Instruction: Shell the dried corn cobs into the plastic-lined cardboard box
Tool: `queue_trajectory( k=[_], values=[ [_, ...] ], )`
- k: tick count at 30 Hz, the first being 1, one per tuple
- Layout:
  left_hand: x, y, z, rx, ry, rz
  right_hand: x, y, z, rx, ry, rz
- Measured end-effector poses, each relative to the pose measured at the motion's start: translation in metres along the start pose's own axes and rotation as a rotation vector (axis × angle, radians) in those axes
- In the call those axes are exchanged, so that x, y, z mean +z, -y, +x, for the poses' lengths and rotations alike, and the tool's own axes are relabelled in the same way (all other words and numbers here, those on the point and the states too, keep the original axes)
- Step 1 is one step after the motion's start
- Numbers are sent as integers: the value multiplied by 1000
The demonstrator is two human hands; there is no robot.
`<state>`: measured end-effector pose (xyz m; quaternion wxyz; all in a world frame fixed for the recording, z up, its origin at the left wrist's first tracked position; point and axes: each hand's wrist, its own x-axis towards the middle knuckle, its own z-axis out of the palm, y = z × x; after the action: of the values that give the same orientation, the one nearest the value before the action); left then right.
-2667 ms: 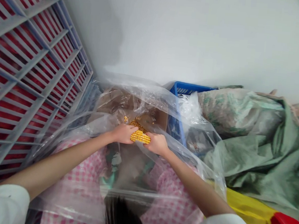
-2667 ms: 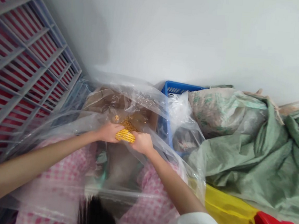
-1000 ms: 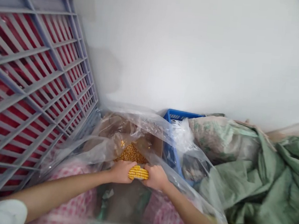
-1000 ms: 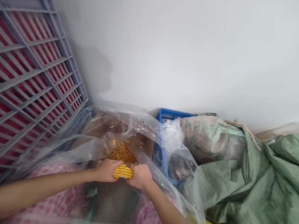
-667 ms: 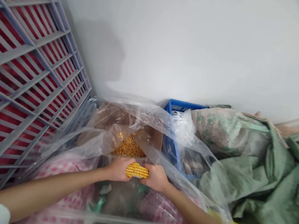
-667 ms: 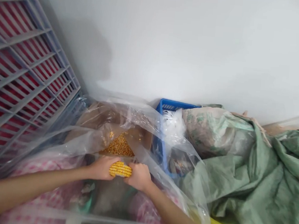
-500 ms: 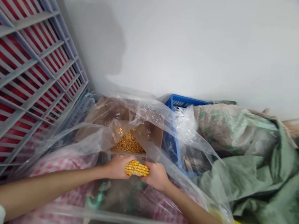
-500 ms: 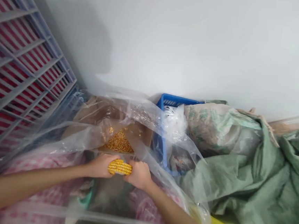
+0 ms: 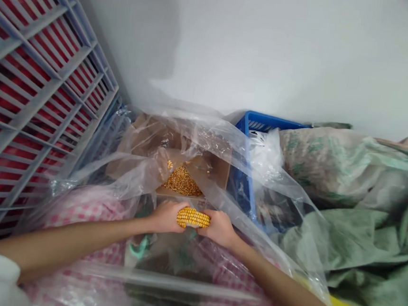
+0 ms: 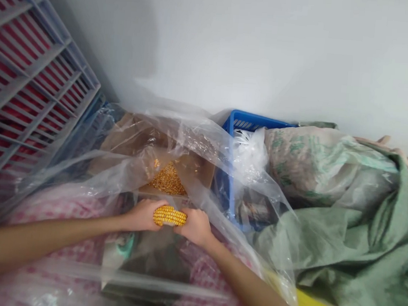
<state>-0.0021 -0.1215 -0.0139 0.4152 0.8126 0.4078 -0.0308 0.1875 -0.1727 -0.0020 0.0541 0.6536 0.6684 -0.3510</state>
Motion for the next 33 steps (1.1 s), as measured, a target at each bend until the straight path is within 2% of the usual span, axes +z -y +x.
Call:
queue_trajectory(
  k=[4, 8, 11, 14, 16, 18, 21, 24, 26, 27, 29, 31, 33],
  values=[
    [1, -1, 2, -37, 8, 4, -6, -1, 5, -29, 18, -23],
    [-8, -4, 16, 18, 3, 99, -22, -4, 16, -113, 27, -118],
    [-19, -7, 27, 73, -13, 229, -36, -6, 21, -126, -14, -194],
    [-26, -9, 32, 85, -38, 325, -49, -6, 20, -184, -65, -147],
    [-28, -9, 33, 82, -66, 355, -56, -5, 20, -280, -169, -16],
    [-29, -7, 33, 68, -104, 373, -62, -5, 21, -299, -382, 197],
    [-32, -5, 36, 59, -138, 363, -69, -9, 26, -114, -718, 570],
    [-38, -3, 40, 50, -188, 285, -72, -16, 32, 74, -851, 823],
    [-42, -2, 44, -12, -279, 184, -71, -18, 35, 162, -842, 956],
    [-44, -2, 45, -59, -339, 130, -71, -17, 36, 195, -796, 1035],
    [-48, -3, 48, -150, -459, 54, -68, -10, 38, 219, -625, 1214],
    [-48, -4, 49, -200, -543, 43, -66, 3, 42, 163, -455, 1378],
    [-45, -6, 49, -175, -572, 36, -65, 21, 46, 52, -445, 1473]
  ],
)
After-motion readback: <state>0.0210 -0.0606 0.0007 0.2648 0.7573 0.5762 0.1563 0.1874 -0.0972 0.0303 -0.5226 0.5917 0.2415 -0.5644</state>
